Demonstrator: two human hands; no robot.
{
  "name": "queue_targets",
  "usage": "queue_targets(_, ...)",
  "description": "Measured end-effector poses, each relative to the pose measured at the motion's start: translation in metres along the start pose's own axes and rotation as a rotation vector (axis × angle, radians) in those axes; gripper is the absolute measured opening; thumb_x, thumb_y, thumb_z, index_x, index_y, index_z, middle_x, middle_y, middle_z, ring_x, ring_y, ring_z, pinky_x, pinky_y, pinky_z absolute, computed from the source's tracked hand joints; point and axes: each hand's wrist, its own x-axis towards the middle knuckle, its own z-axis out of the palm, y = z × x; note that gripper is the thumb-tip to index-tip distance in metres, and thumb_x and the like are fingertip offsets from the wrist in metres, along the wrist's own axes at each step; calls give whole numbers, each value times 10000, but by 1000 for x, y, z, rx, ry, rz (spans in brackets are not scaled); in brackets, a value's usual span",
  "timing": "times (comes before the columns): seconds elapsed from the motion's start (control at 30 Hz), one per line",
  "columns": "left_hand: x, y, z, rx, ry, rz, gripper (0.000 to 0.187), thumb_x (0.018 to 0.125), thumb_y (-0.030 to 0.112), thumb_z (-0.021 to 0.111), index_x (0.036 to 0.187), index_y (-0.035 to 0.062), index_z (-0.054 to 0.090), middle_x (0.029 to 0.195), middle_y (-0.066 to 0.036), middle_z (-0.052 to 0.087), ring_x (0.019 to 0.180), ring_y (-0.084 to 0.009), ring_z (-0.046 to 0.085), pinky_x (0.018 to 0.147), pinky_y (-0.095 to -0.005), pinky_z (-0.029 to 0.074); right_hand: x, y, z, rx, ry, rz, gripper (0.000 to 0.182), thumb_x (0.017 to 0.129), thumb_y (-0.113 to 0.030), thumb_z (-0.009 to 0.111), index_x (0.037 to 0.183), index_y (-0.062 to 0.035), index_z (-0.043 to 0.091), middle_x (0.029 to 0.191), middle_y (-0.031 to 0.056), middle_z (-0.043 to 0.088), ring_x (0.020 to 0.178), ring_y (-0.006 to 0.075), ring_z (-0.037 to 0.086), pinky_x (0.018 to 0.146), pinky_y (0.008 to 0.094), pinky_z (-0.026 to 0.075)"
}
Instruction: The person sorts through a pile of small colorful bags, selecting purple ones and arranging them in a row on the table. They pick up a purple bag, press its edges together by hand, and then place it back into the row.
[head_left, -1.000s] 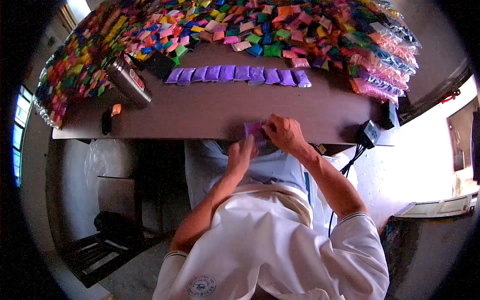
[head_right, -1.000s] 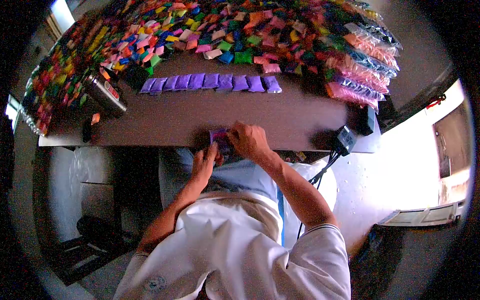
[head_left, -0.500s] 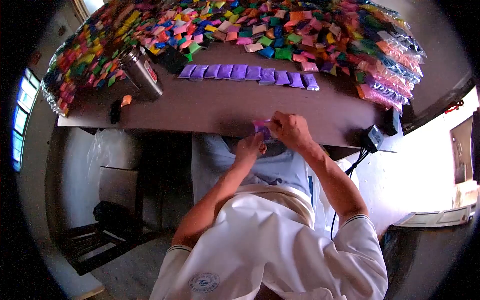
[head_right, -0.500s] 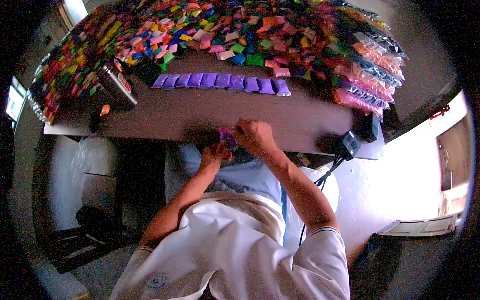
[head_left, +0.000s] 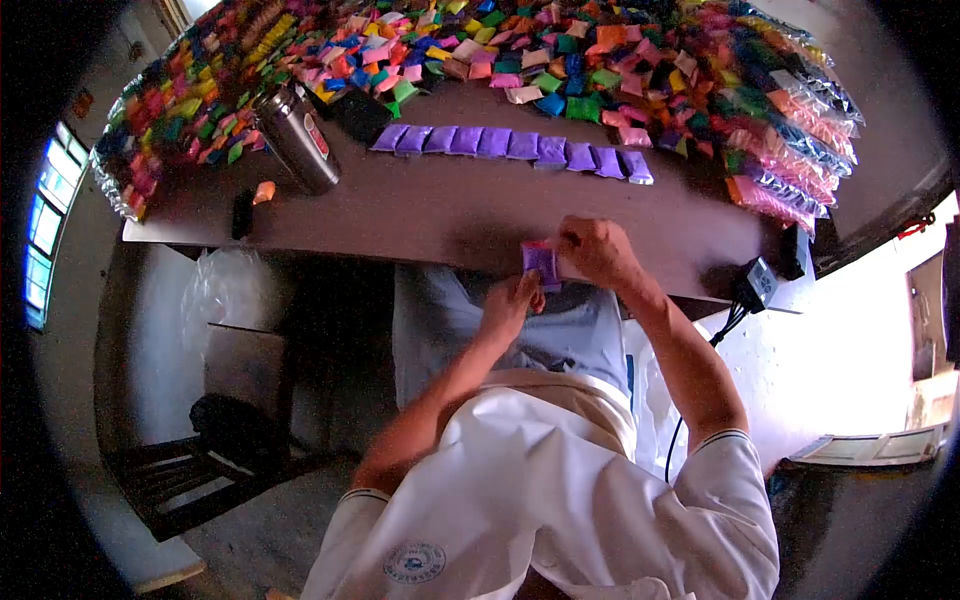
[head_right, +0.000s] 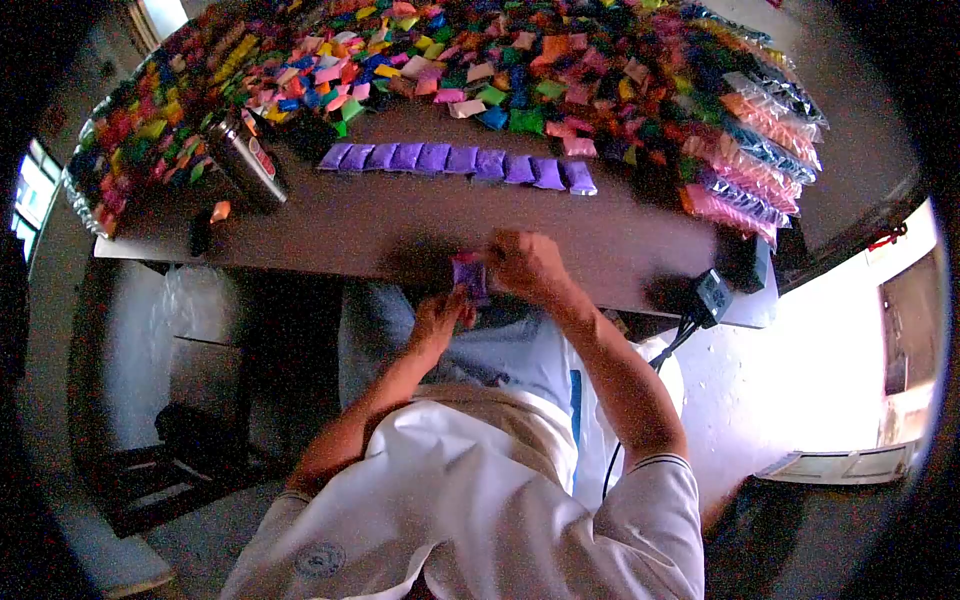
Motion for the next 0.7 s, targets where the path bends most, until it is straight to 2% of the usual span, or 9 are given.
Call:
queue_targets(0.07, -2, 21, 3, 106, -34, -62, 608, 975, 488, 440, 621, 1, 526, 581, -68, 537, 563, -158, 513, 580, -322, 412, -8, -28, -4, 13, -24, -76, 204, 808, -261, 657, 789, -59, 632, 704, 161, 628, 652, 360, 627, 584, 428, 485)
queue_targets(0.17, 0, 19, 3, 67, -31, -86, 588, 982, 475, 434, 637, 5, 508, 584, -63, 527, 563, -149, 501, 579, -322, 407, -6, -34, -2, -85, -96, -63, 211, 790, -262, 671, 771, -57, 621, 702, 168, 628, 653, 367, 626, 574, 425, 482)
queue_targets(0.3, 3, 20, 2, 54, -42, -35, 560, 982, 462, 445, 662, 8, 508, 584, -56, 515, 560, -149, 499, 569, -317, 404, 4, -23, 4, -120, -35, -23, 231, 774, -272, 682, 752, -54, 610, 700, 161, 630, 668, 370, 626, 580, 436, 480)
queue_targets(0.37, 6, 20, 4, -78, -34, -5, 528, 983, 435, 460, 673, 11, 512, 577, -52, 501, 558, -152, 501, 558, -315, 404, 11, -17, 1, -94, -113, 65, 311, 815, -385, 635, 807, -75, 658, 768, 180, 657, 771, 391, 643, 667, 476, 505)
queue_targets(0.5, 5, 24, 4, -121, -55, 55, 493, 984, 396, 473, 671, 18, 514, 574, -48, 488, 554, -150, 493, 547, -312, 402, 21, 8, 12, -187, -129, 107, 336, 828, -406, 620, 826, -75, 670, 799, 182, 661, 801, 386, 644, 685, 469, 507)
queue_targets(0.57, -2, 38, 5, 80, 21, 69, 476, 984, 372, 477, 664, 21, 514, 573, -50, 491, 554, -143, 483, 543, -316, 397, 26, 22, 8, -77, -8, 65, 277, 790, -327, 682, 794, -54, 635, 729, 168, 628, 715, 367, 633, 617, 451, 483)
queue_targets(0.6, -2, 35, 3, 79, 23, 70, 476, 984, 372, 477, 664, 21, 514, 573, -50, 491, 554, -143, 483, 543, -316, 397, 26, 26, 6, -78, -9, 63, 277, 790, -327, 682, 794, -54, 635, 729, 168, 628, 715, 367, 633, 617, 451, 483)
queue_targets(0.67, -2, 22, -1, 143, -1, 100, 461, 978, 360, 486, 667, 23, 533, 577, -51, 510, 549, -150, 485, 534, -325, 390, 22, 31, 2, 231, -56, 220, 331, 803, -373, 679, 846, -47, 646, 780, 181, 642, 753, 352, 647, 644, 446, 491)
queue_targets(0.7, -2, 20, 0, 139, 0, 95, 461, 978, 360, 486, 667, 23, 533, 577, -51, 510, 549, -150, 485, 534, -325, 390, 18, 15, -7, 229, -61, 223, 331, 803, -373, 679, 846, -47, 646, 780, 181, 642, 753, 352, 647, 644, 446, 491)
